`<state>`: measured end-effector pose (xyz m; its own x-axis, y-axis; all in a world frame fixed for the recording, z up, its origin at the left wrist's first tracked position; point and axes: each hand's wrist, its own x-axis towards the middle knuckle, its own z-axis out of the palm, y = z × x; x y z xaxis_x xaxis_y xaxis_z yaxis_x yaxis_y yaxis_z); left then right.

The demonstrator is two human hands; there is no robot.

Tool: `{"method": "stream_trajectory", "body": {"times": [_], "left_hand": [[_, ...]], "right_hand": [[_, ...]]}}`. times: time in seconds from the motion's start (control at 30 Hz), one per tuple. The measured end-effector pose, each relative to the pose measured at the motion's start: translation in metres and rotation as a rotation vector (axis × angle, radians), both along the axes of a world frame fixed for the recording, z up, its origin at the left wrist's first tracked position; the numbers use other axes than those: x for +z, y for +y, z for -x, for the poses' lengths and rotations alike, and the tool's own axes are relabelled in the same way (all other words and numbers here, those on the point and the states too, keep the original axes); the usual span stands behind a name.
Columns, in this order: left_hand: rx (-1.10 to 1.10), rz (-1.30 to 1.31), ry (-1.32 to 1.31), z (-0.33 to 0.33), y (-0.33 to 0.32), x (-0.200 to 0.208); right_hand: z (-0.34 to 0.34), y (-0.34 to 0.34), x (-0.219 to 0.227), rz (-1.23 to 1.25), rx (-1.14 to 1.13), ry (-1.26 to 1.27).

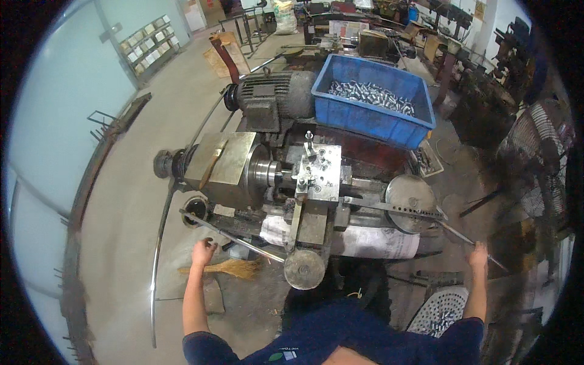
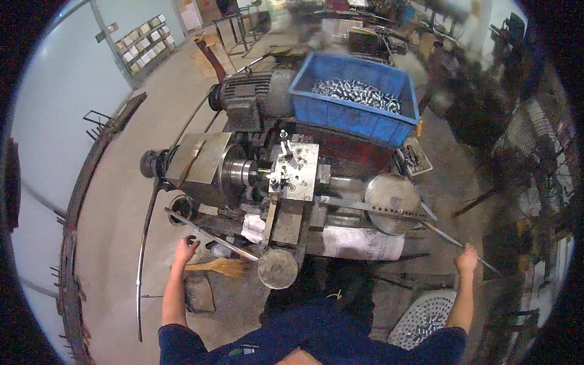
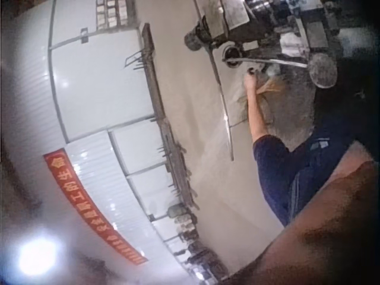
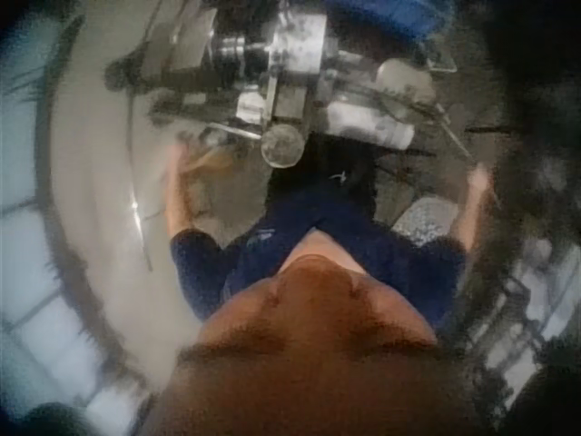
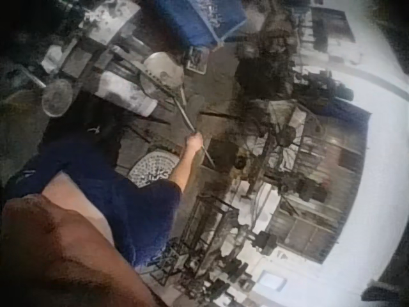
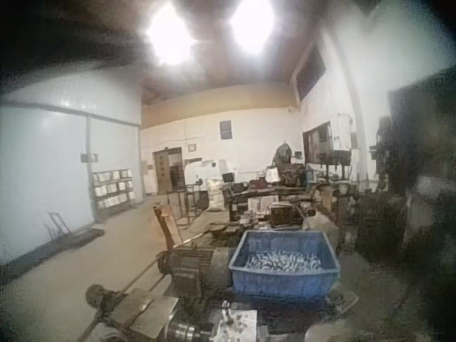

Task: The person operates a metal turning machine, repeatedly inserting small metal parts into the chuck, engaging the machine with a lever, and removing the processed parts. The person places the finished parts into a perforated metal basket on the floor.

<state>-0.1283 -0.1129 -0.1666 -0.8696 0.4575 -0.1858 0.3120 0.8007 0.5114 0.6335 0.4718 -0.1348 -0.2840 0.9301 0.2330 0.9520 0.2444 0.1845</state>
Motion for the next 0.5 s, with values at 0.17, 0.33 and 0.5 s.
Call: {"method": "stream_trajectory", "body": {"times": [0.17, 0.33, 0.5], "left_hand": [[0.28, -0.6, -0.204, -0.011, 0.013, 0.059], [0.327, -0.539, -0.301, -0.026, 0.062, 0.068], [0.415, -0.772, -0.263, -0.02, 0.069, 0.035]], "right_hand": [[0.044, -0.05, 0.028, 0.271, -0.167, 0.035], [0.03, -0.151, 0.006, 0.436, -0.044, 0.301], [0.074, -0.236, -0.007, 0.766, -0.082, 0.952]]}}
